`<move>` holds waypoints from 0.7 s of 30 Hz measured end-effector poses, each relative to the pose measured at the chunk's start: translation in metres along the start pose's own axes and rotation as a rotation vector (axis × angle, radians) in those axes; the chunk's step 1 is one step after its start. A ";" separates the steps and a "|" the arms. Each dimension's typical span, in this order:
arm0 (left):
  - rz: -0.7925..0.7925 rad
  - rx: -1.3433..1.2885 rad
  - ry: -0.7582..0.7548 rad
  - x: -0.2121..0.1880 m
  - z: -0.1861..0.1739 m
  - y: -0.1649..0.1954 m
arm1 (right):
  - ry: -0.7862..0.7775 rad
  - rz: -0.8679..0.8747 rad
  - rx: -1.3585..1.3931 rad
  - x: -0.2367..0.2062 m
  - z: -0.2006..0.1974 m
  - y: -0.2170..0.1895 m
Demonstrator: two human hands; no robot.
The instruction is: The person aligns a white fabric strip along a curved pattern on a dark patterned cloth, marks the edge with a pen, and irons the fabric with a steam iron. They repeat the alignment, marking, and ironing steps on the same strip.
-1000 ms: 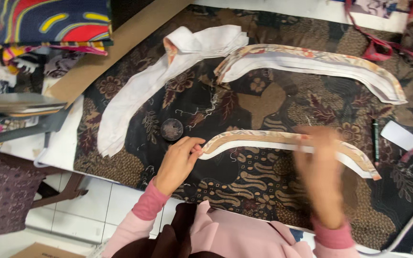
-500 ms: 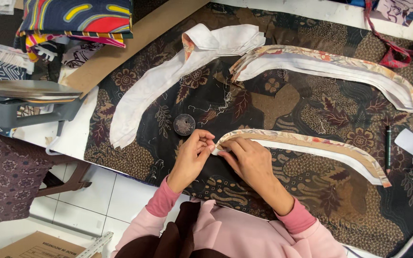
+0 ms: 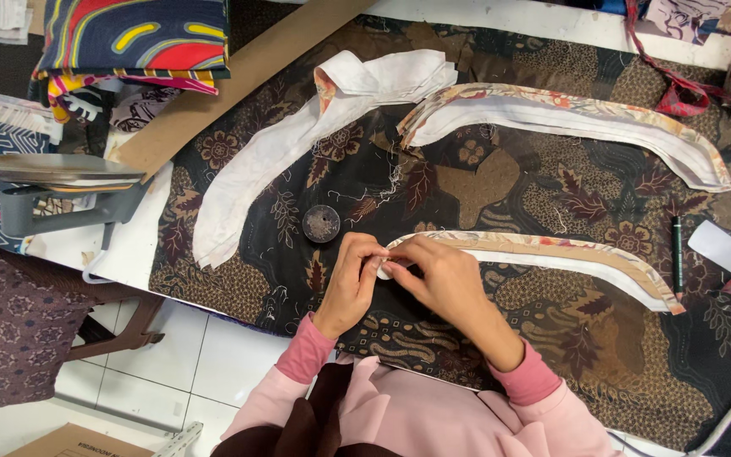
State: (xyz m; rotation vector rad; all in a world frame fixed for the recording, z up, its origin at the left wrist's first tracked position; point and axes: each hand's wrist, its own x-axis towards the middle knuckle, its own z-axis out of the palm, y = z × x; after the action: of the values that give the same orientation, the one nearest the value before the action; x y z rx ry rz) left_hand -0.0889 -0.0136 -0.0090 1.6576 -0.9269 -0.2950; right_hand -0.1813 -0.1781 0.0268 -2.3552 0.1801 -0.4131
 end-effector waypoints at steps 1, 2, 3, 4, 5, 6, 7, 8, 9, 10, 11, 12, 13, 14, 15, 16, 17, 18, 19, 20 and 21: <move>0.001 0.015 0.013 0.000 0.002 0.000 | 0.029 -0.059 -0.042 -0.002 0.002 0.000; 0.002 0.030 0.023 0.000 0.003 0.000 | 0.064 -0.109 -0.102 -0.004 0.006 -0.001; -0.003 0.041 0.032 0.000 0.005 0.000 | 0.098 -0.160 -0.162 -0.004 0.009 -0.001; -0.006 0.053 0.042 0.001 0.006 0.001 | 0.132 -0.212 -0.223 -0.005 0.012 0.000; -0.008 0.067 0.050 0.001 0.007 0.002 | 0.113 -0.188 -0.254 -0.006 0.013 0.000; 0.002 0.127 0.088 0.001 0.007 0.004 | 0.092 -0.163 -0.285 -0.007 0.013 0.001; 0.012 0.187 0.127 0.001 0.008 0.005 | 0.070 -0.139 -0.315 -0.007 0.011 0.002; 0.023 0.248 0.166 0.002 0.008 0.006 | 0.096 -0.061 -0.287 -0.009 0.007 0.005; 0.014 0.257 0.158 0.003 0.006 0.007 | 0.123 0.012 -0.261 -0.012 -0.003 0.010; 0.003 0.267 0.151 0.004 0.001 0.007 | 0.148 0.086 -0.234 -0.016 -0.014 0.017; -0.011 0.275 0.141 0.004 -0.003 0.008 | 0.229 0.088 -0.161 -0.020 -0.029 0.025; -0.029 0.276 0.123 0.004 -0.004 0.009 | 0.309 0.089 -0.088 -0.025 -0.045 0.034; -0.046 0.276 0.107 0.004 -0.005 0.010 | 0.329 0.281 0.238 -0.031 -0.061 0.044; -0.062 0.277 0.089 0.003 -0.007 0.010 | 0.340 0.473 0.565 -0.038 -0.075 0.053; -0.061 0.280 0.084 0.004 -0.007 0.011 | 0.417 0.480 0.612 -0.046 -0.089 0.063; -0.060 0.283 0.078 0.005 -0.008 0.013 | 0.494 0.487 0.658 -0.056 -0.103 0.072; -0.059 0.285 0.070 0.005 -0.009 0.015 | 0.597 0.508 0.719 -0.068 -0.113 0.079; -0.069 0.295 0.064 0.005 -0.011 0.017 | 0.702 0.524 0.779 -0.082 -0.124 0.086; -0.077 0.305 0.057 0.006 -0.013 0.019 | 0.742 0.473 0.801 -0.095 -0.137 0.096; -0.086 0.314 0.047 0.006 -0.016 0.021 | 0.797 0.426 0.826 -0.108 -0.150 0.106; -0.108 0.322 0.043 0.005 -0.019 0.024 | 0.853 0.431 0.800 -0.123 -0.162 0.115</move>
State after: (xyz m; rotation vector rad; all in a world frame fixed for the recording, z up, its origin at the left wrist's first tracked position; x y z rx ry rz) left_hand -0.0837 -0.0042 0.0199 2.0063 -0.8880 -0.1878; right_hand -0.3535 -0.3352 0.0286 -1.2048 0.7446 -1.0228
